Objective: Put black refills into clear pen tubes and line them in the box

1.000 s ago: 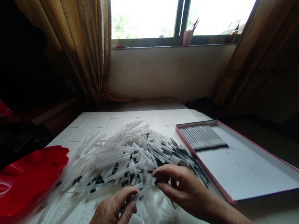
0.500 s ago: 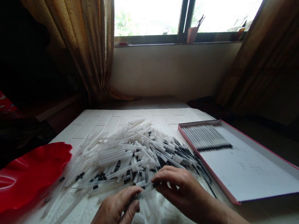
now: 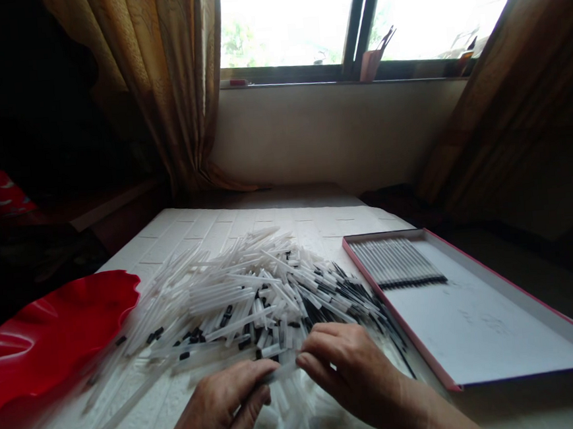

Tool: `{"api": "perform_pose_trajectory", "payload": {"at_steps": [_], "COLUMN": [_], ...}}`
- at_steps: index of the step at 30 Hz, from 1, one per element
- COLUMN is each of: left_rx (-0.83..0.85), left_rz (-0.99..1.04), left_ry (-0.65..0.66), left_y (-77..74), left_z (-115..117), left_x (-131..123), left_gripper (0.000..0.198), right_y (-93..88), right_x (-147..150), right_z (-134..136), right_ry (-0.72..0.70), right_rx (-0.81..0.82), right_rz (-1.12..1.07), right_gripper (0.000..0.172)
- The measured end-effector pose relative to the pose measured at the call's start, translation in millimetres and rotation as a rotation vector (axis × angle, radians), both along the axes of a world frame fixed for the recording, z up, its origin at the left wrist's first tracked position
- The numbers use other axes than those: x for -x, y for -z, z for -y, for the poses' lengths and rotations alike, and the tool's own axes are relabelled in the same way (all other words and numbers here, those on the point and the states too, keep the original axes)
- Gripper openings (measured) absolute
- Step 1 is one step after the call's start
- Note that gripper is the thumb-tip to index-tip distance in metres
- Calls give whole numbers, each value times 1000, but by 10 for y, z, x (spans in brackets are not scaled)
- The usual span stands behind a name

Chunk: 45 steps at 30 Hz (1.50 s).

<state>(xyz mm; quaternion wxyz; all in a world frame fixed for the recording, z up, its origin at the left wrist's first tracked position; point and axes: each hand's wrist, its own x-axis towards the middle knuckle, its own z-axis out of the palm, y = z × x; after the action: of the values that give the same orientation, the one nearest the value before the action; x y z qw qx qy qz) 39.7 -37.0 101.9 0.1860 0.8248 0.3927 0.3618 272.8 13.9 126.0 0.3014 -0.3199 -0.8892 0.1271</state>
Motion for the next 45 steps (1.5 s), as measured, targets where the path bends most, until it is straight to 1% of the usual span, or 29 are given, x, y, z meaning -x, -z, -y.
{"api": "perform_pose_trajectory", "payload": {"at_steps": [3,5,7,8,9,11,12,14,16,20,24,28,31,32,33,35,36,40,43,45], "left_rx": [3,8,17,14,8,-1,-5,-14,-15,6,-6,-30,-24,-27,-24,-23,-17,-27,-23,-11], "left_rz": [-28,-33,-27,-19,-10,11,23,44,53,35,15,-9,-6,1,4,9,11,29,21,3], "left_ry": [24,27,16,11,8,2,0,-6,-9,9,44,45,36,32,27,17,9,-1,2,14], "left_y": [43,47,29,17,7,3,9,35,63,76,43,5,-22,-28,-33,-37,-36,-32,-33,-32], "left_z": [-3,-5,-3,0,3,8,8,4,-4,-16,-14,-6,-1,0,0,-5,-9,-20,-13,-7], "left_x": [13,10,2,-1,-1,5,11,24,35,39,25,4,-5,-5,-3,4,8,14,5,-5], "left_gripper": [37,37,38,38,38,37,36,35,36,37,38,34,33,33,33,35,35,36,38,37], "right_y": [65,98,91,71,45,-9,-30,-49,-52,-79,-87,9,48,41,26,-10,-25,-44,-57,-67], "right_x": [28,25,4,-11,-27,-54,-64,-74,-72,-50,-11,12,-8,-21,-36,-66,-79,-99,-80,-56], "right_z": [-9,-22,-30,-31,-30,-22,-18,-14,-12,0,17,1,-21,-26,-30,-33,-34,-40,-36,-28], "right_ry": [36,35,16,7,-3,-26,-43,-78,-95,-82,-58,-41,-47,-54,-61,-82,-95,-146,-130,-107], "right_rx": [-50,-9,61,99,142,224,248,248,205,145,121,74,152,193,229,273,274,210,161,135], "right_rz": [45,50,39,23,-2,-62,-85,-102,-101,-72,-16,38,21,9,-6,-45,-65,-93,-48,-8], "right_gripper": [51,55,54,50,41,16,11,11,12,12,25,37,44,44,39,20,15,14,13,20]}}
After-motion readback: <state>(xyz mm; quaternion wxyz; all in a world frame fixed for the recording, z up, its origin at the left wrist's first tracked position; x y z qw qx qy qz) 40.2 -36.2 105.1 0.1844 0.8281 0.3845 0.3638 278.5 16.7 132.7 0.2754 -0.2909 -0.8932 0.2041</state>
